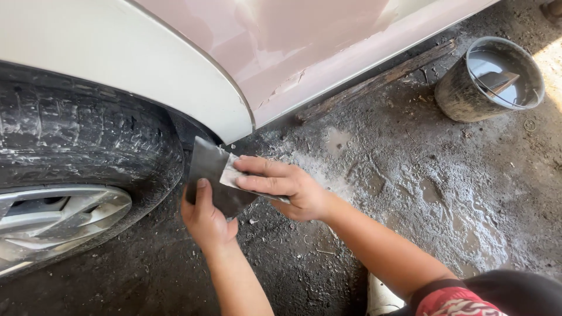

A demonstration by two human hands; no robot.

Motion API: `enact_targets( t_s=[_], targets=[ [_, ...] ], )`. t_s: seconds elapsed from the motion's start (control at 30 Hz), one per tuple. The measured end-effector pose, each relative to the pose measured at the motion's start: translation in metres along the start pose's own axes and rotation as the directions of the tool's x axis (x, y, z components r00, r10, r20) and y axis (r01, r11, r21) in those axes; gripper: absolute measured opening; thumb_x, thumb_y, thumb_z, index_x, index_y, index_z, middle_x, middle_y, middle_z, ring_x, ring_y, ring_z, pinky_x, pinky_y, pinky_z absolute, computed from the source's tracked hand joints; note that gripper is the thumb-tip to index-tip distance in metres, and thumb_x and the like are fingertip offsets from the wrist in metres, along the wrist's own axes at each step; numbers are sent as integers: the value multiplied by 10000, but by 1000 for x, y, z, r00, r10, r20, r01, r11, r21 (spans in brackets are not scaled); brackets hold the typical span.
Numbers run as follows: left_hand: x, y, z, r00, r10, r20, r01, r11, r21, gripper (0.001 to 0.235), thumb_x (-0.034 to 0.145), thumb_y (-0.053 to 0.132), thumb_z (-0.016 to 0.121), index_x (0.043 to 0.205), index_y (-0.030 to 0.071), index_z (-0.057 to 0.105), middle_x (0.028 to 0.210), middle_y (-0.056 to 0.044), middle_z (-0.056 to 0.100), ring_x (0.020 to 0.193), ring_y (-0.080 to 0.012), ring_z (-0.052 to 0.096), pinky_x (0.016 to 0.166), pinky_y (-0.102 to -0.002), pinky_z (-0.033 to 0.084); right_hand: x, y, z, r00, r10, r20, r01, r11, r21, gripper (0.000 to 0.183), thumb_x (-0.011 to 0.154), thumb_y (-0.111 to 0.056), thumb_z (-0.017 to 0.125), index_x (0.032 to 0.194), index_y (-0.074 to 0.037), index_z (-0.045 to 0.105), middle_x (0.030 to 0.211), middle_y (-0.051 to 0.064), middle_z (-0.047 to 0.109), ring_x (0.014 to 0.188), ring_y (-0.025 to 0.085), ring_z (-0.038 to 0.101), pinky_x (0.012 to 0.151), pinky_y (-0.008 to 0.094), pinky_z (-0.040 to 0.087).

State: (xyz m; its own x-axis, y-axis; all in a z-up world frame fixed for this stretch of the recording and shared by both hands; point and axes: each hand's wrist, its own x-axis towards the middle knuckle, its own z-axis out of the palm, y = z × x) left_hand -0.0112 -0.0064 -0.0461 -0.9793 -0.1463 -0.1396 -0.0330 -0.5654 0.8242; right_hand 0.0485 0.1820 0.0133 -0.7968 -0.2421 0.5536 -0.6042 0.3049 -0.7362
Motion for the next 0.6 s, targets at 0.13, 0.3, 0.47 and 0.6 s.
enact_targets(
  t_s=[0.13,0.3,0.47,0.6],
  targets=[
    [-8,-3,15,996,28,90,-17,993,-117,312,1008,145,633,1243,-59,605,1150,-164,683,997,-263,683,873,-408,573,-8,2,-21,991,131,4,-131,983,129,758,842,205,572,1470,-220,591,1587,188,526,1489,372,528,1223,392,464],
    [-22,22,41,985,122,123,-83,956,-280,395,968,180,666,1307,-4,581,1237,-121,665,1125,-269,674,996,-453,571,-14,20,-52,924,383,0,-374,902,-217,717,795,198,515,1391,-179,640,1493,155,605,1371,325,589,1157,413,476],
    [-23,18,39,955,231,187,-193,960,-201,368,1027,181,672,1305,-50,602,1264,-147,667,1145,-270,665,1017,-440,554,-23,66,-141,622,426,-658,-518,853,63,578,883,138,468,1423,-42,564,1412,187,598,1236,261,612,1038,390,499],
    [-21,15,36,962,209,174,-183,971,-155,357,1027,159,664,1291,-74,608,1259,-152,674,1134,-266,665,1005,-428,554,-54,146,-233,510,263,-819,-222,960,170,386,1003,119,438,1337,98,630,1105,155,609,933,185,510,826,293,430]
  ],
)
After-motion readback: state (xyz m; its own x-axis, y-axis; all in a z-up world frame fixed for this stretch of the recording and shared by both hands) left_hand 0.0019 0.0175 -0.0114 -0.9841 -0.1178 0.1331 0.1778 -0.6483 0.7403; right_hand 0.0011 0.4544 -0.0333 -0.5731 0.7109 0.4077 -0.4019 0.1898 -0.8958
